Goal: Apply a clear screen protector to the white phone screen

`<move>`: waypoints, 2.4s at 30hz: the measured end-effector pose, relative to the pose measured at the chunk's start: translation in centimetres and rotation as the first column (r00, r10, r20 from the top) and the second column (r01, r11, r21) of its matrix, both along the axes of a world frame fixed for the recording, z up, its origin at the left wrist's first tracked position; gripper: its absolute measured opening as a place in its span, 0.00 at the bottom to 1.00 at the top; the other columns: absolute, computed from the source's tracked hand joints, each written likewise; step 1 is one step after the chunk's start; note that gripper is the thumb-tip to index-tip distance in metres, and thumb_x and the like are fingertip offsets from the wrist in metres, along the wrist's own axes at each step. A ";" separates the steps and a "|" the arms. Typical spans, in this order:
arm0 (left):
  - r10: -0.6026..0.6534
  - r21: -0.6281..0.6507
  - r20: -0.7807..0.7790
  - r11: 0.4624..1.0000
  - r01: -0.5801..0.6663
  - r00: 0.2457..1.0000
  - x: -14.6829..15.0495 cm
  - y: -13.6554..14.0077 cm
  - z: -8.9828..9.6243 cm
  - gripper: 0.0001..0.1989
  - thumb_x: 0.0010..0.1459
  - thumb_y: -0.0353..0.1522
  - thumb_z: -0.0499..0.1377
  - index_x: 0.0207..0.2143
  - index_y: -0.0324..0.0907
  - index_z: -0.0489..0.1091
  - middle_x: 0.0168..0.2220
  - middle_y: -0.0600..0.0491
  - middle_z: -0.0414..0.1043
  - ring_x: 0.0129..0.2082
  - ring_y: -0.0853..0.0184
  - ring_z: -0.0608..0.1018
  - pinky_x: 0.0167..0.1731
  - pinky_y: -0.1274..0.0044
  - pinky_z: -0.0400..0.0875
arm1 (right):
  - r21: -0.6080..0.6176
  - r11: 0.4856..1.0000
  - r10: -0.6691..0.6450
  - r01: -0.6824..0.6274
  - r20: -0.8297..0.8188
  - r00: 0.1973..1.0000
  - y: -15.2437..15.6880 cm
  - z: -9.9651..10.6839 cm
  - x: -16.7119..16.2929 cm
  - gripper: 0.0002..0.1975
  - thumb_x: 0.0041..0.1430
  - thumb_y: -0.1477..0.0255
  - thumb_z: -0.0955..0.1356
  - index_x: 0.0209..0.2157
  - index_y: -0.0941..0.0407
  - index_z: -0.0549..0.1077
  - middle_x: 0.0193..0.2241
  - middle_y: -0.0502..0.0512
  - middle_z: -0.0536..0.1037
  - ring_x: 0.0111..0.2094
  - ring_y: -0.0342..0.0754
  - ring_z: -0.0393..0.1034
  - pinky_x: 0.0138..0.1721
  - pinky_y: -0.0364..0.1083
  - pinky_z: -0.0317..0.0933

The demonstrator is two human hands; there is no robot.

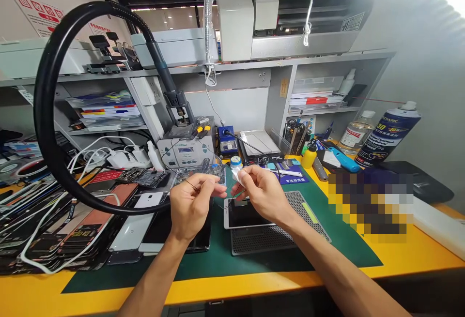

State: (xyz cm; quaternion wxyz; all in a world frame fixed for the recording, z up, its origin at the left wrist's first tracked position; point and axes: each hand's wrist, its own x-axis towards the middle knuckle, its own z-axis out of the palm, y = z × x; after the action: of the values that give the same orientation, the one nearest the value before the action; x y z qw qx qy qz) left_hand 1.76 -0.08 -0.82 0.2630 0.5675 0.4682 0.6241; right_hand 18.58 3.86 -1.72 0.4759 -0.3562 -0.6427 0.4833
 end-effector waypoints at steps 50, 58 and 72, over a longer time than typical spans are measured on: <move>0.210 0.162 0.040 0.963 -0.213 0.977 1.2 -0.5 -1.0 0.12 0.64 0.37 0.59 0.45 0.42 0.78 0.37 0.50 0.82 0.34 0.63 0.83 0.38 0.73 0.78 | -0.331 0.805 0.325 -0.493 -0.451 0.832 -1.6 0.8 -1.5 0.18 0.54 0.59 0.75 0.34 0.60 0.74 0.31 0.56 0.80 0.26 0.46 0.78 0.26 0.42 0.69; 0.275 0.236 -0.041 0.937 -0.259 0.960 1.6 -0.9 -1.3 0.09 0.64 0.35 0.60 0.36 0.43 0.79 0.36 0.53 0.82 0.36 0.62 0.83 0.40 0.73 0.76 | -0.279 0.865 0.268 -0.418 -0.447 0.853 -1.9 0.8 -1.9 0.22 0.50 0.55 0.76 0.32 0.60 0.74 0.28 0.55 0.80 0.24 0.47 0.77 0.24 0.43 0.70; 0.150 0.167 0.175 0.970 -0.179 0.973 1.4 -0.5 -1.3 0.09 0.61 0.36 0.62 0.33 0.42 0.80 0.32 0.52 0.82 0.32 0.59 0.83 0.34 0.71 0.78 | -0.177 0.903 0.339 -0.392 -0.265 0.903 -1.7 1.7 -0.4 0.16 0.58 0.59 0.73 0.31 0.59 0.72 0.27 0.54 0.79 0.24 0.47 0.77 0.24 0.42 0.68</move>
State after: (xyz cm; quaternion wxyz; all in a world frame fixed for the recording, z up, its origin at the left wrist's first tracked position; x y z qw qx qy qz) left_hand 3.14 -0.57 -2.09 0.1942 0.4961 0.4322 0.7276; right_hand 18.17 2.20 -0.03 0.4029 -0.2225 -0.5803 0.6719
